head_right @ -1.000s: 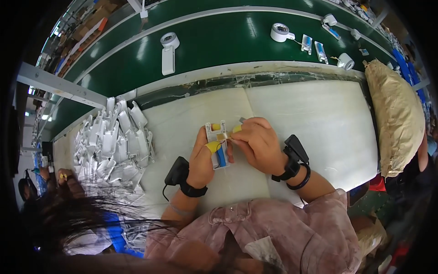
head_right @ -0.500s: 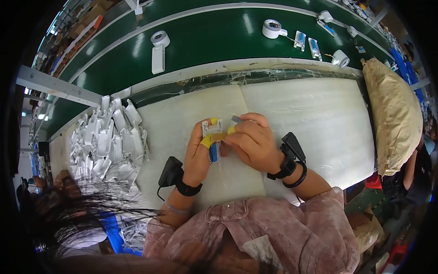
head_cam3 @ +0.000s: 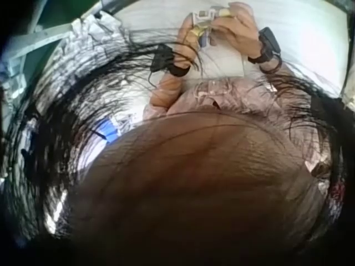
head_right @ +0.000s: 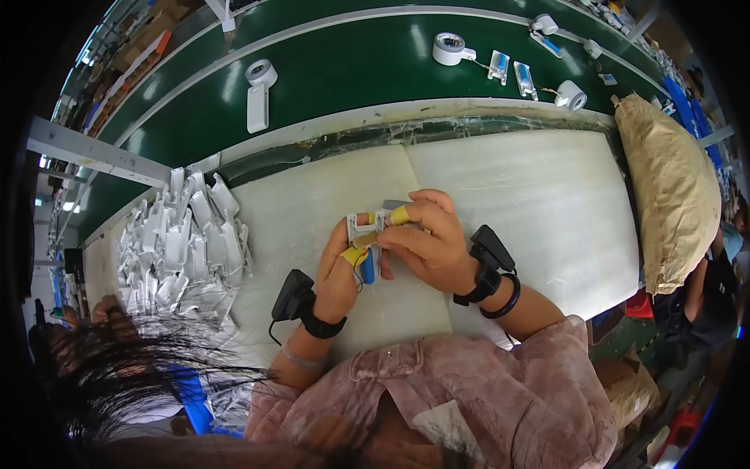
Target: The person assembles a handheld fan by inserting a battery and circuit board into the housing, fitting the fan motor into place, and snapping the cover onto the handle. Once assembled, the fan is placed on the conveyor belt and the process repeats with a new housing.
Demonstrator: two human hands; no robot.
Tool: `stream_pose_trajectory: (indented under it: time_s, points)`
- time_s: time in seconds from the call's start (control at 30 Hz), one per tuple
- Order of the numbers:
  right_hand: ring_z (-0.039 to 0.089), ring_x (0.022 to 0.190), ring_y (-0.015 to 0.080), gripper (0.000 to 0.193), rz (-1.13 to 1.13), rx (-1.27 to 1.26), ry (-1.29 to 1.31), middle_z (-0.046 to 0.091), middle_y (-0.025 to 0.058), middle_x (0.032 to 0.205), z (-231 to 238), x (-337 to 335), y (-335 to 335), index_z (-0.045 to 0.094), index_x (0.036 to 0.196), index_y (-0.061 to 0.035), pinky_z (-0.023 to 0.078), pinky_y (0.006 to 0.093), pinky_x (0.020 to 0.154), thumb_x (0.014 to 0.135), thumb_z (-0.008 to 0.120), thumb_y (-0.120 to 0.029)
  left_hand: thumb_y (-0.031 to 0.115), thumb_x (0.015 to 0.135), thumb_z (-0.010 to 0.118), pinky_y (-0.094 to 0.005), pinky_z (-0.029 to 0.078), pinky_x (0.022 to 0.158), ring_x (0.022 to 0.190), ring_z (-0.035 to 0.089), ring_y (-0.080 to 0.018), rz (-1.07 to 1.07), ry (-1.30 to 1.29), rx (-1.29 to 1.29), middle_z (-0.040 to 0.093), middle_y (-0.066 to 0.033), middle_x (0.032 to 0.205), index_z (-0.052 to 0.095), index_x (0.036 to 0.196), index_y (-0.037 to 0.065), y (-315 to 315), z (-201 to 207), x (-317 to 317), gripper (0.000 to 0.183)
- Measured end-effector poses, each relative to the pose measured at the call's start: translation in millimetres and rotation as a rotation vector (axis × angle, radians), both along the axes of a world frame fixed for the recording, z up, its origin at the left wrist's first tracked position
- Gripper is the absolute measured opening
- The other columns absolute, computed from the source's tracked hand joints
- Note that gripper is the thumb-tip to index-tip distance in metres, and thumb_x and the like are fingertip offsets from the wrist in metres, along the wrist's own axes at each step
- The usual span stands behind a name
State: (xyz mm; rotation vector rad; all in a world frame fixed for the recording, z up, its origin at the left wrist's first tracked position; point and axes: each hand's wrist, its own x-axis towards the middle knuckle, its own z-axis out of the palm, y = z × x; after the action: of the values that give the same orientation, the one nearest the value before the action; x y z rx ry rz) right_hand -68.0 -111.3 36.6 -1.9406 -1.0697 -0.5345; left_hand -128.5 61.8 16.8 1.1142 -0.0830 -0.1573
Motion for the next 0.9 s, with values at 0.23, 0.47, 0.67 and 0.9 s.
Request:
stream_pose_trajectory:
  time_s: [0.23, 0.47, 0.67, 0.9]
  points:
    - [0.057, 0.086, 0.0213, 0.022, -0.003, 0.022, 0.01, 0.059, 0.004, 0.092, -1.9, 2.9, 0.1, 0.069, 0.088, -0.0109, 0.044, 0.0449, 0.092, 0.069, 0.075, -0.001, 0.008, 0.092, 0.033, -0.0306, 0.053, 0.066, 0.075, 0.06, -0.0181, 0.013, 0.018, 0.057, 0.059, -0.0122, 0.104, 0.04, 0.132, 0.001, -2.2, 7.6, 1.1, 0.041]
    - [0.056, 0.078, 0.0179, 0.022, -0.01, 0.012, -0.032, 0.06, 0.0009, 0.082, -0.1, 1.6, 0.1, 0.069, 0.088, -0.0118, 0.044, 0.0436, 0.091, 0.07, 0.076, -0.003, 0.011, 0.092, 0.039, -0.028, 0.05, 0.064, 0.073, 0.057, -0.0153, -0.006, -0.116, 0.117, 0.058, -0.0104, 0.099, 0.041, 0.13, 0.002, 2.5, 1.0, 0.4, 0.04]
    - [0.056, 0.072, 0.0164, 0.023, 0.061, -0.024, 0.001, 0.059, 0.0004, 0.078, 5.7, 4.0, -1.5, 0.068, 0.089, -0.0129, 0.041, 0.0447, 0.095, 0.07, 0.076, -0.003, 0.015, 0.091, 0.045, -0.0267, 0.048, 0.066, 0.074, 0.055, -0.0142, -0.023, -0.128, 0.12, 0.057, -0.0093, 0.095, 0.04, 0.13, 0.002, 4.9, 2.5, -3.0, 0.042]
    - [0.055, 0.068, 0.0148, 0.022, 0.071, -0.017, 0.008, 0.057, -0.001, 0.074, 7.9, 5.2, -0.8, 0.068, 0.09, -0.013, 0.039, 0.0447, 0.096, 0.072, 0.076, -0.004, 0.025, 0.091, 0.054, -0.0258, 0.047, 0.068, 0.076, 0.053, -0.0119, 0.031, -0.226, 0.206, 0.056, -0.008, 0.094, 0.039, 0.132, 0.0, 2.4, 6.6, -0.8, 0.05]
